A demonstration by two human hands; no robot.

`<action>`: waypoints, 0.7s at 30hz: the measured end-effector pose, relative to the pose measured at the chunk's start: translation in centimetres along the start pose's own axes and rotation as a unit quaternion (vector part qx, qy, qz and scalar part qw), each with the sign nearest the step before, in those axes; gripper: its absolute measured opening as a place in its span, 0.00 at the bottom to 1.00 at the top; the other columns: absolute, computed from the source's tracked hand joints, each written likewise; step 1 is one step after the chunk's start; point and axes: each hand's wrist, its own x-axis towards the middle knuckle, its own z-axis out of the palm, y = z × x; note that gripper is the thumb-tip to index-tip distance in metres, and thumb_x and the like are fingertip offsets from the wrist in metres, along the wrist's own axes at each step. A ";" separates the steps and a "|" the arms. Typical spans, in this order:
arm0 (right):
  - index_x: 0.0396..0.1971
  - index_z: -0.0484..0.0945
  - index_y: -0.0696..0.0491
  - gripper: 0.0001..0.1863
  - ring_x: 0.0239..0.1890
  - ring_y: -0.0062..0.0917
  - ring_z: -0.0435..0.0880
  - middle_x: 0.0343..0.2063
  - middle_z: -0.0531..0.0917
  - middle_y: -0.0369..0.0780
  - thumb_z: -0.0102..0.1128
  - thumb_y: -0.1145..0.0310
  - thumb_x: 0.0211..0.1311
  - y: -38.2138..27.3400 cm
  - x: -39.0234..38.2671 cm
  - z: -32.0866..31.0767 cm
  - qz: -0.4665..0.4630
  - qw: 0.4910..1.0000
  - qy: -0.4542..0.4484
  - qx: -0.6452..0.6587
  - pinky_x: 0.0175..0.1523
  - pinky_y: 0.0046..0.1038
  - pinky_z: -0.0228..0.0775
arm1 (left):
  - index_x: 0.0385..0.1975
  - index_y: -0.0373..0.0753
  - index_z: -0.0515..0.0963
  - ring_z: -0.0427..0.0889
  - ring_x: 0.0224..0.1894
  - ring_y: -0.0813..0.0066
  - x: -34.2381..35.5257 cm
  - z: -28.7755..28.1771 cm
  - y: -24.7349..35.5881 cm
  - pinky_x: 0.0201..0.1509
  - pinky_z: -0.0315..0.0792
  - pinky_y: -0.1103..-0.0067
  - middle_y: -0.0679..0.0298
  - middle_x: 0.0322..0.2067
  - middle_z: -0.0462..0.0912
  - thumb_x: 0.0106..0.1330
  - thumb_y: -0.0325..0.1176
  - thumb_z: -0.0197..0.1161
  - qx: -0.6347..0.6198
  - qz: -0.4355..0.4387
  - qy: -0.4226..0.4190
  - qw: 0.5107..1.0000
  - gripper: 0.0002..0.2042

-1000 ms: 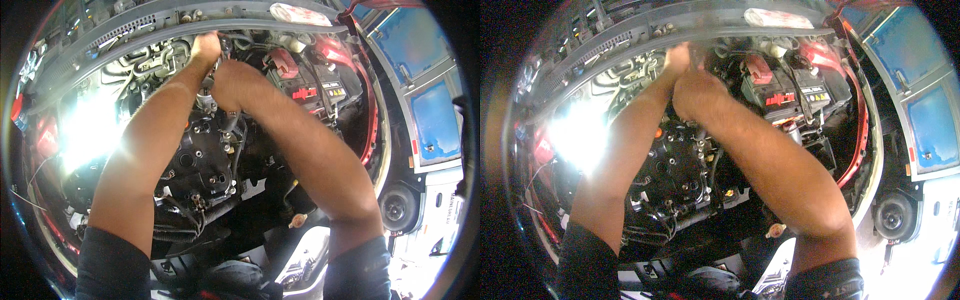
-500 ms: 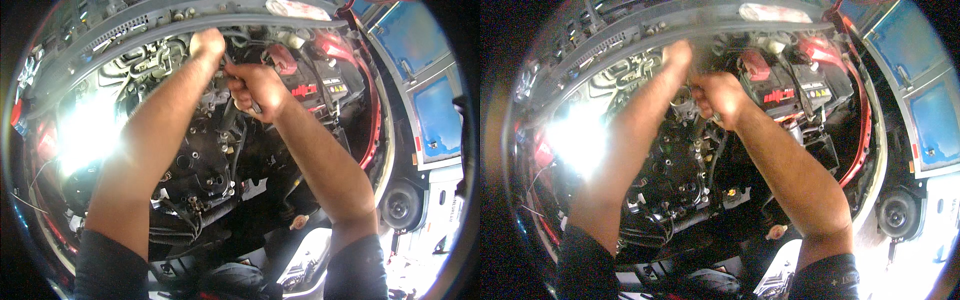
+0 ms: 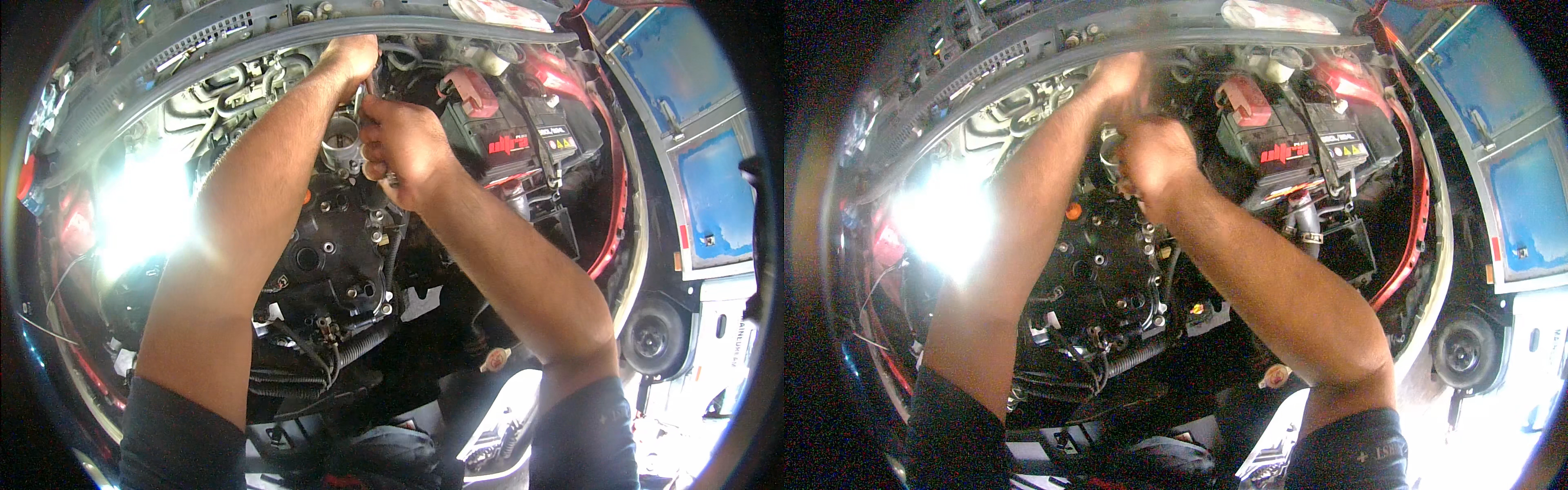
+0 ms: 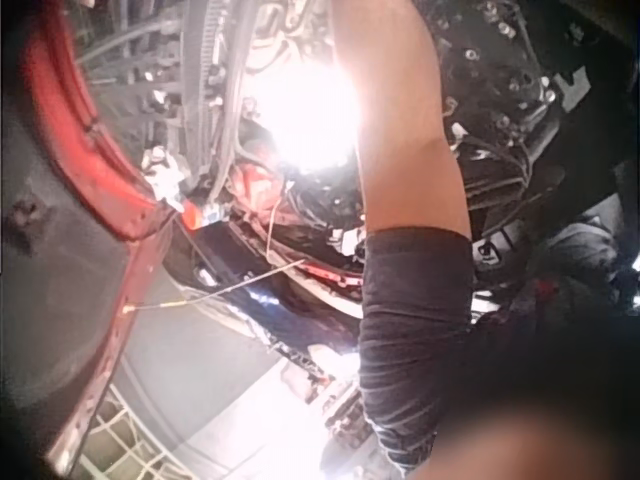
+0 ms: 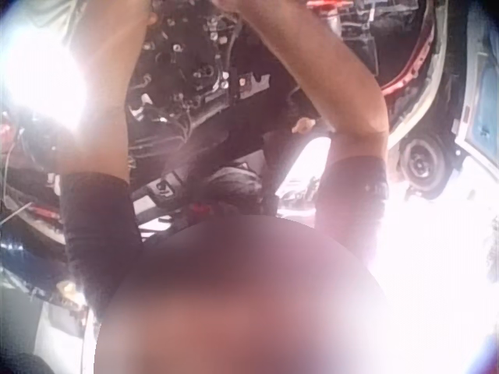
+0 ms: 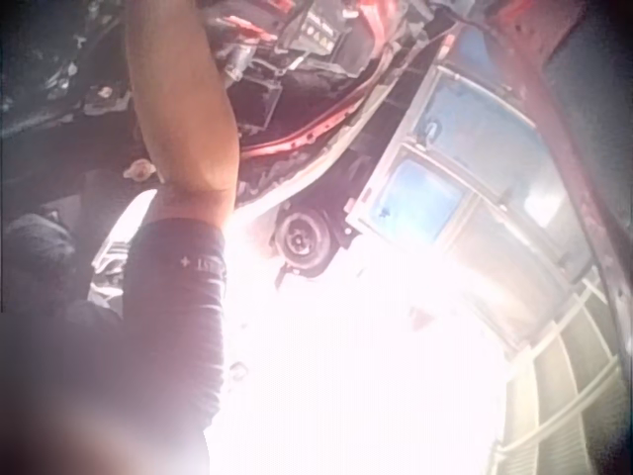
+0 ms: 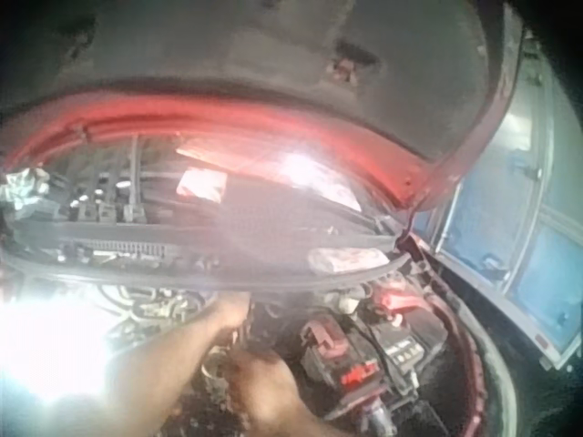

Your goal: The person works under the hood of a red car, using a wrench to tighten bolts on the engine. They handle a metal tray with tools and parts, repeatedly reaching into the engine bay to adjust components.

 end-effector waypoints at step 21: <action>0.31 0.72 0.53 0.15 0.10 0.13 0.57 0.14 0.65 0.30 0.47 0.57 0.71 -3.8 3.0 -7.7 0.055 0.969 -0.159 -0.179 0.14 0.19 0.45 | 0.47 0.35 0.76 0.81 0.39 0.58 0.6 1.0 -2.6 0.41 0.75 0.68 0.53 0.42 0.81 0.68 0.43 0.50 -0.057 -0.055 0.059 0.995 0.18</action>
